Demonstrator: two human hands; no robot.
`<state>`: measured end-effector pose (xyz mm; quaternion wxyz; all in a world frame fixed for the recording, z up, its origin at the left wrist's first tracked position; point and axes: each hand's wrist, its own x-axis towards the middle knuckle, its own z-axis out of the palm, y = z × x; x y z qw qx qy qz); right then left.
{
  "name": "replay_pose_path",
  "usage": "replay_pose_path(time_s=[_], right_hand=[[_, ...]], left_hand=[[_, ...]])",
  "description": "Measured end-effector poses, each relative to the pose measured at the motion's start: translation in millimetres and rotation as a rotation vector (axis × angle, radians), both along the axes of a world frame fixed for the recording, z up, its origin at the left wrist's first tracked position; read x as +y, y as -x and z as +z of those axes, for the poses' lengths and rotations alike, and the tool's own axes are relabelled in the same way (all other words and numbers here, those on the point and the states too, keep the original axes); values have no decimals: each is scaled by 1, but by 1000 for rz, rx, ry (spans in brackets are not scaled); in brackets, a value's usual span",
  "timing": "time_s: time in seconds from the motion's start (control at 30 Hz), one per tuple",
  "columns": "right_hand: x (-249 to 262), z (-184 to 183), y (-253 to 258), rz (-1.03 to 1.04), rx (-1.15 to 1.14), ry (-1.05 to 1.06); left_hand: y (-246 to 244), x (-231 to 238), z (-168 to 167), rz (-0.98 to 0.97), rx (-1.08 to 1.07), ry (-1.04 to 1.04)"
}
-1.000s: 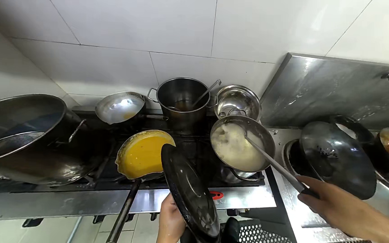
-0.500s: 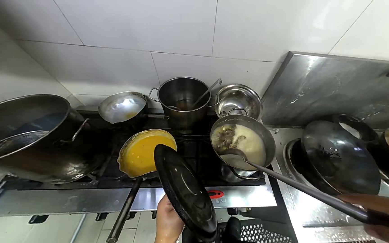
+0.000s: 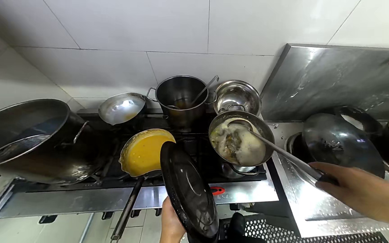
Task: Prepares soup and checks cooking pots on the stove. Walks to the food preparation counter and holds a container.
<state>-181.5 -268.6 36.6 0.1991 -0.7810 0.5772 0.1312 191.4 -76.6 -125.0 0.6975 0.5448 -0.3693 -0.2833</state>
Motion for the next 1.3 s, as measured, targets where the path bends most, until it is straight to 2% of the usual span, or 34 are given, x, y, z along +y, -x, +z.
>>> replay_pose_path(time_s=[0.13, 0.3, 0.43, 0.53, 0.67, 0.77, 0.93, 1.07, 1.2, 1.3], right_hand=[[-9, 0, -25, -59, -39, -228], [-22, 19, -49, -226, -237, -588], [-23, 13, -33, -428, -591, -849], [-18, -2, -8, -591, -930, -1169], [1, -24, 18, -509, -1190, -1369], [15, -27, 28, -488, -1236, -1256], [31, -11, 37, -473, -1167, -1011], [40, -2, 41, -481, -1098, -861], [49, 4, 45, -453, -1058, -751], [57, 13, 42, -397, -934, -611]], left_hand=[[5, 17, 4, -20, -14, -23], [4, 23, -3, -15, -39, -43], [6, 21, -3, -25, -36, -27], [8, 18, 3, -19, -11, -44], [7, 20, 0, -5, -25, -36], [5, 25, -7, -8, -63, -20], [4, 15, 14, 39, -57, 30], [8, 3, 4, 102, -18, -100], [10, 7, 16, 90, 128, -198], [9, 10, 19, 83, 180, -253]])
